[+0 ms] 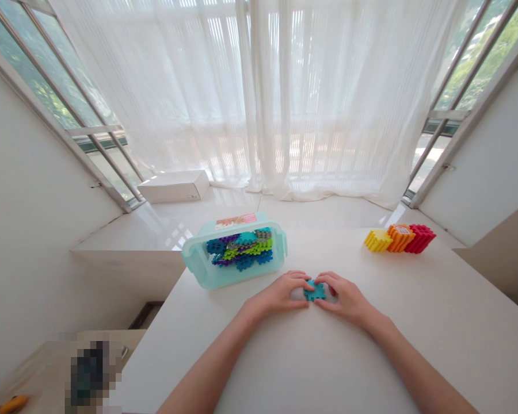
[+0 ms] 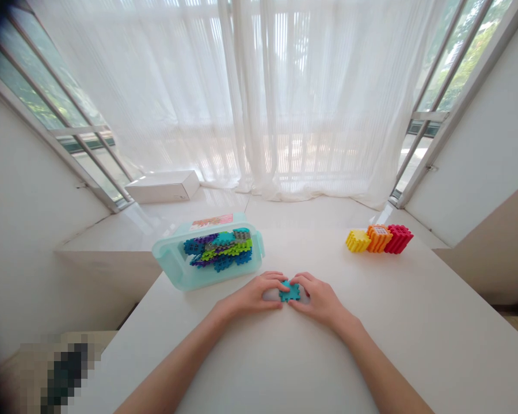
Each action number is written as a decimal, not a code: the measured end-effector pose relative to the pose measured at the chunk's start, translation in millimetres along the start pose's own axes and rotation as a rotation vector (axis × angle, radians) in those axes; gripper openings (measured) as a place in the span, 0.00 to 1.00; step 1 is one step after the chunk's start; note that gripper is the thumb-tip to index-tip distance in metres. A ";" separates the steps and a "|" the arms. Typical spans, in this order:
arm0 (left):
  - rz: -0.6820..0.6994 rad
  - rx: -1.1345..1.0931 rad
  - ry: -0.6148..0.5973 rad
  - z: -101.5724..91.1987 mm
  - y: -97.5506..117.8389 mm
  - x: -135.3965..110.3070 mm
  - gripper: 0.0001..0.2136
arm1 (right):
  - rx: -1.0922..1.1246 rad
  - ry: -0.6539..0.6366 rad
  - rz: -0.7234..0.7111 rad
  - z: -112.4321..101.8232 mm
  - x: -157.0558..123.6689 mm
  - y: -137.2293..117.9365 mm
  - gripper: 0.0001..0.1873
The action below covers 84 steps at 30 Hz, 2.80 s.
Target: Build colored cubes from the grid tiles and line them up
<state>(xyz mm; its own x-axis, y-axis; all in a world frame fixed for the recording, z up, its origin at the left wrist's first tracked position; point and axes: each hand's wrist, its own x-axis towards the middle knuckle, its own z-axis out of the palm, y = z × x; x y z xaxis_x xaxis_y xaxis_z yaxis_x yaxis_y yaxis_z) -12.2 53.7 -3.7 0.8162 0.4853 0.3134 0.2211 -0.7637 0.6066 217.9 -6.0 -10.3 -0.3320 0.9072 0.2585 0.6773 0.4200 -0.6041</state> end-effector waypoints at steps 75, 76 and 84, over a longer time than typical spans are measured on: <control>-0.217 1.051 0.765 -85.5 -29.7 -42.9 0.10 | 0.231 0.123 0.000 -4.6 1.8 3.6 0.11; -0.179 1.060 0.768 -85.9 -29.3 -43.2 0.09 | 0.230 0.130 -0.001 -4.9 2.0 3.6 0.11; -0.237 1.049 0.752 -85.5 -30.3 -46.6 0.08 | 0.206 0.147 -0.026 -4.4 2.6 5.8 0.11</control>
<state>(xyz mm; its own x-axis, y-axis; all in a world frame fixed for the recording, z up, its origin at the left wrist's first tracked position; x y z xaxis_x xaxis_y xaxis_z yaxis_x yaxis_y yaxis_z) -102.5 90.6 25.8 0.2806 0.5099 0.8132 0.9028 -0.4278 -0.0432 223.9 -1.1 -9.8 -0.2381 0.8963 0.3742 0.5167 0.4431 -0.7326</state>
